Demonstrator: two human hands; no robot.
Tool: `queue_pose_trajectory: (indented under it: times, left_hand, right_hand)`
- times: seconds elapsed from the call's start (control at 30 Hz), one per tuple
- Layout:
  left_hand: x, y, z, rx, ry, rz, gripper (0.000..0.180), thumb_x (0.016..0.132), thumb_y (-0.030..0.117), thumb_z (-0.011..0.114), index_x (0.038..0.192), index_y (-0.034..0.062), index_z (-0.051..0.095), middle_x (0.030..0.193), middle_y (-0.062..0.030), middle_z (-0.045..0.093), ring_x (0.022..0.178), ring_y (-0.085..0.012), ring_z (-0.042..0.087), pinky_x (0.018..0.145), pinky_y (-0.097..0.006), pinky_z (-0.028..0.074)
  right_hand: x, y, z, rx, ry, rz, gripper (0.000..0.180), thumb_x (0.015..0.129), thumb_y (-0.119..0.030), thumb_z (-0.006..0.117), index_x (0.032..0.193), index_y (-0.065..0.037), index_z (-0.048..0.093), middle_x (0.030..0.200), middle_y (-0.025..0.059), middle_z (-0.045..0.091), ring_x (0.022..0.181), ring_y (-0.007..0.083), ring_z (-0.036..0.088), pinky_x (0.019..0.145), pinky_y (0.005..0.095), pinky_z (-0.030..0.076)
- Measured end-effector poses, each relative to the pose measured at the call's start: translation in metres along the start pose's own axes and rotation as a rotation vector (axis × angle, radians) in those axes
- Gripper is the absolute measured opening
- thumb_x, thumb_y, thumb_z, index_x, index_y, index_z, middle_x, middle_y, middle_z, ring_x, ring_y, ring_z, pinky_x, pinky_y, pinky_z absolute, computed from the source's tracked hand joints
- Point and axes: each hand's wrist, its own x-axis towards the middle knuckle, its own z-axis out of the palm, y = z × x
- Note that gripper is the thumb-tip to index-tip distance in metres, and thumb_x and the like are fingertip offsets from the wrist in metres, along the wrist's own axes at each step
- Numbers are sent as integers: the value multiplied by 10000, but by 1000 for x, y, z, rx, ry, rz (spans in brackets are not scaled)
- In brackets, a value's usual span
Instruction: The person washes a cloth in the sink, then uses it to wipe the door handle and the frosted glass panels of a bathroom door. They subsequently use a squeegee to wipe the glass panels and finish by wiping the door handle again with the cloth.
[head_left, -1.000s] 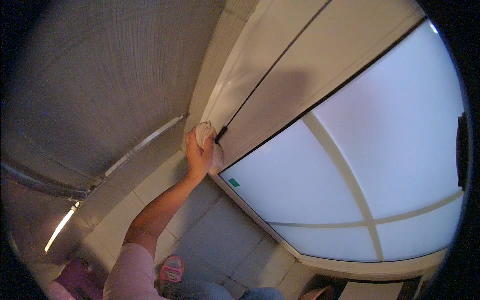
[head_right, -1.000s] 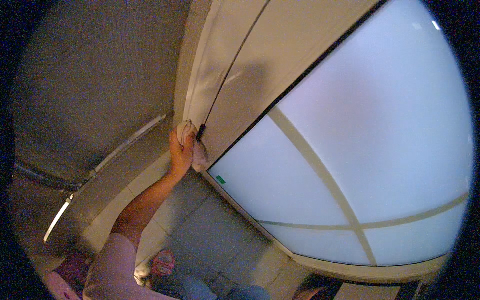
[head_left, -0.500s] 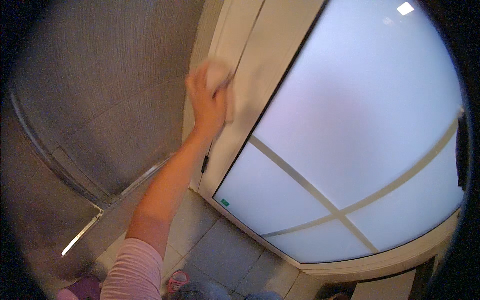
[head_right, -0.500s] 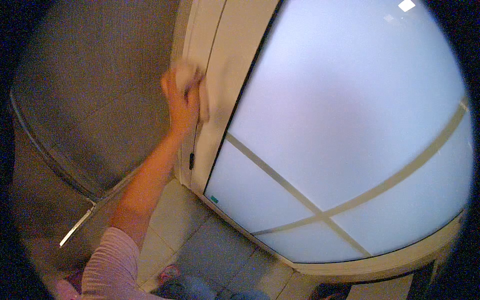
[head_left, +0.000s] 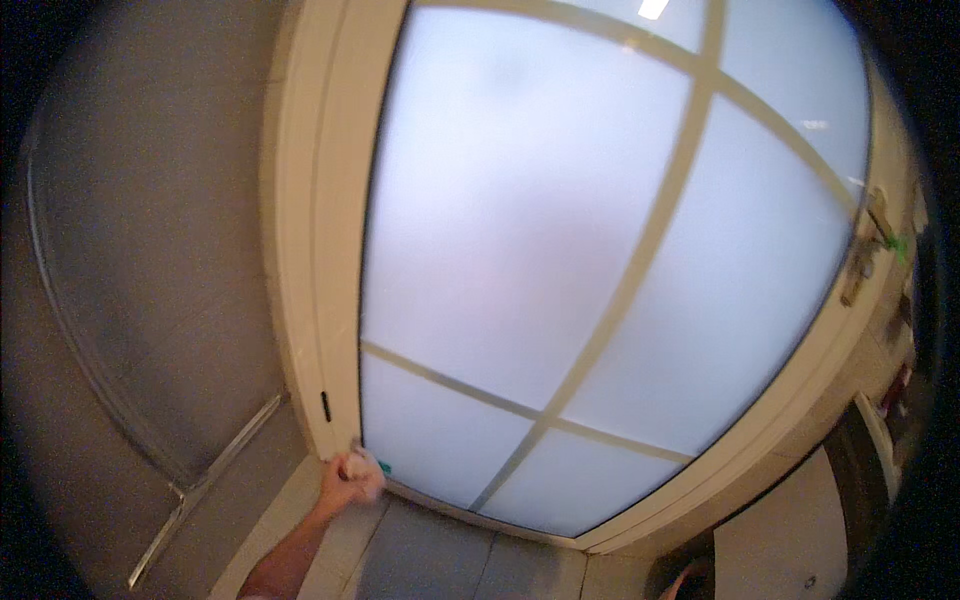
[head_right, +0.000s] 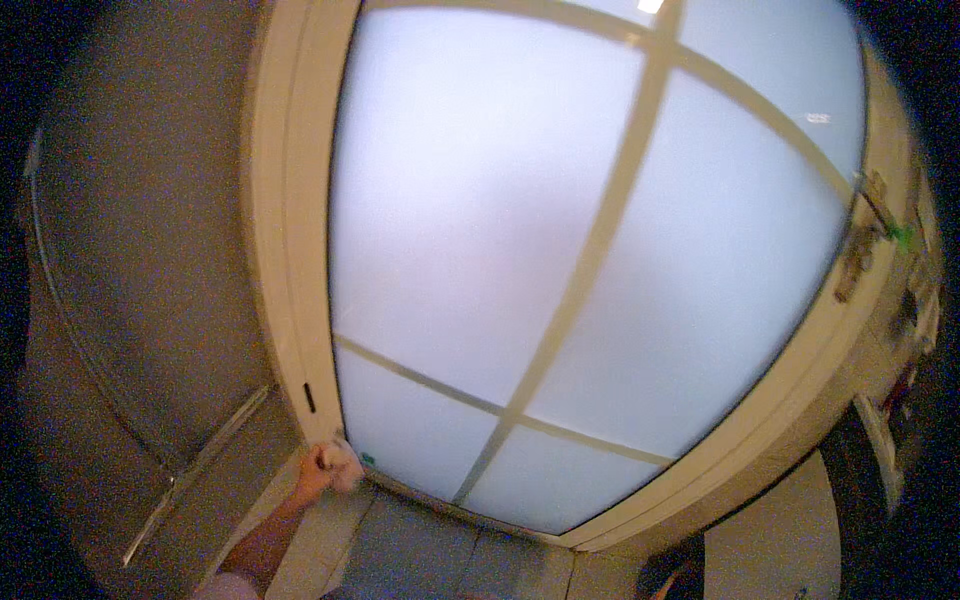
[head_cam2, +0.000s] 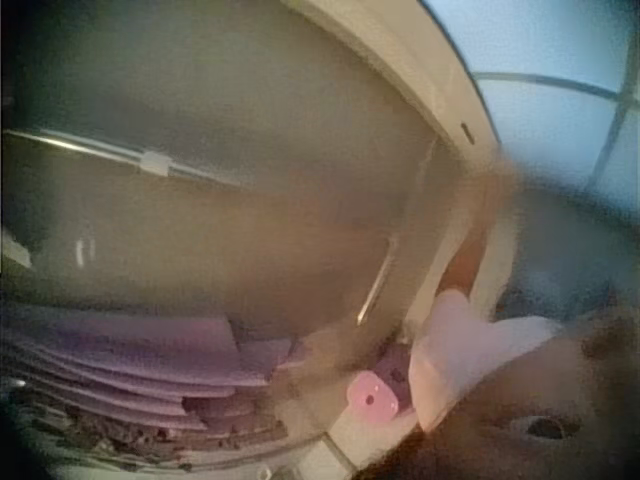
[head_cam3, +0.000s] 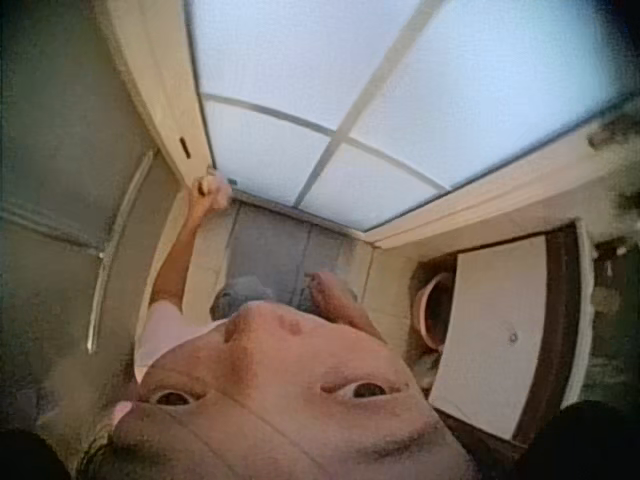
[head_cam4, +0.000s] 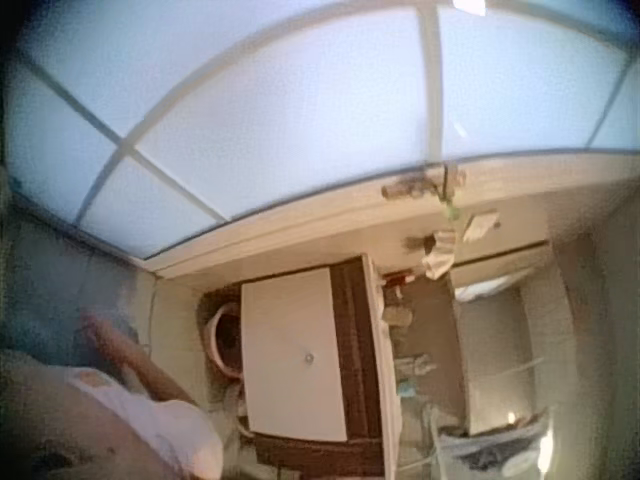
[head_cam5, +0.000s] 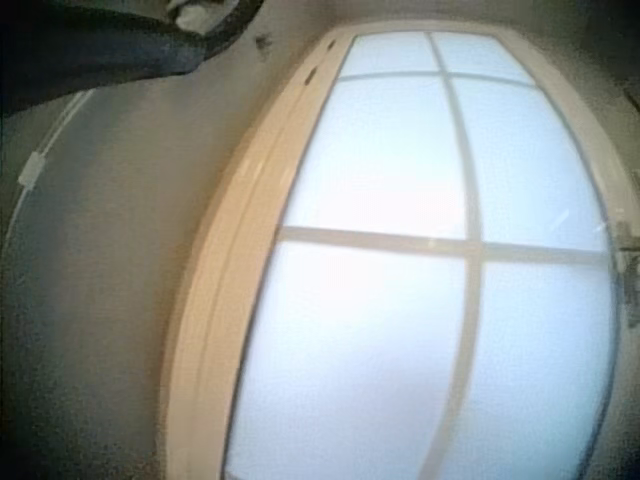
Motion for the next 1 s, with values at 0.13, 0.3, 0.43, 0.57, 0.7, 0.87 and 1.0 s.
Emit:
queue_pose_trajectory:
  times: [0.13,0.3,0.43,0.57,0.7,0.87,1.0]
  left_hand:
    - [-33,12,55,-265,-433,-29,450,718,123,664,1077,48,402,990,-80,504,849,-170,520,719,-302,458]
    - [-102,132,118,-182,-625,-265,493,748,168,638,1120,31,346,1018,-100,471,858,-186,523,714,-307,467]
    - [-110,154,130,-415,-510,-394,390,775,206,581,1068,16,408,1008,-104,497,868,-192,530,718,-313,470]
    - [-126,191,147,-553,-439,-415,436,791,154,544,1154,40,330,1044,-106,476,924,-221,523,751,-344,477]
    - [-138,176,153,-764,-601,-276,471,760,94,575,1158,58,325,1024,-98,483,971,-200,491,802,-336,445]
    - [-142,181,156,-528,-453,101,534,756,119,603,1188,60,295,1028,-96,477,914,-168,504,746,-315,454]
    - [-127,237,141,-692,-397,-167,498,769,78,557,1195,60,300,1014,-100,476,902,-165,501,760,-287,444]
  right_hand:
    - [52,13,5,4,378,-458,421,791,-140,518,1180,-49,386,1175,214,366,1112,366,351,910,410,330]
    - [48,-64,-44,-154,408,-542,463,756,-152,566,1167,-35,387,1204,215,353,1121,395,328,930,452,301]
    - [23,-112,-90,-142,428,-545,437,729,-149,602,1118,-53,427,1157,205,408,1087,388,369,912,454,315]
    - [33,-96,-104,-142,594,-742,467,722,-203,635,1139,-83,464,1104,160,466,1071,284,421,895,438,336]
    - [40,-78,-93,-248,695,-558,645,710,-156,660,1224,-59,282,1253,172,324,1081,364,405,908,401,349]
    - [71,-12,-93,558,495,-523,590,722,-117,647,1203,-32,315,1190,115,399,1116,227,389,938,346,315]
    - [75,5,-121,951,375,-450,532,745,-68,597,1210,-26,341,1157,100,444,1104,200,407,939,333,318]
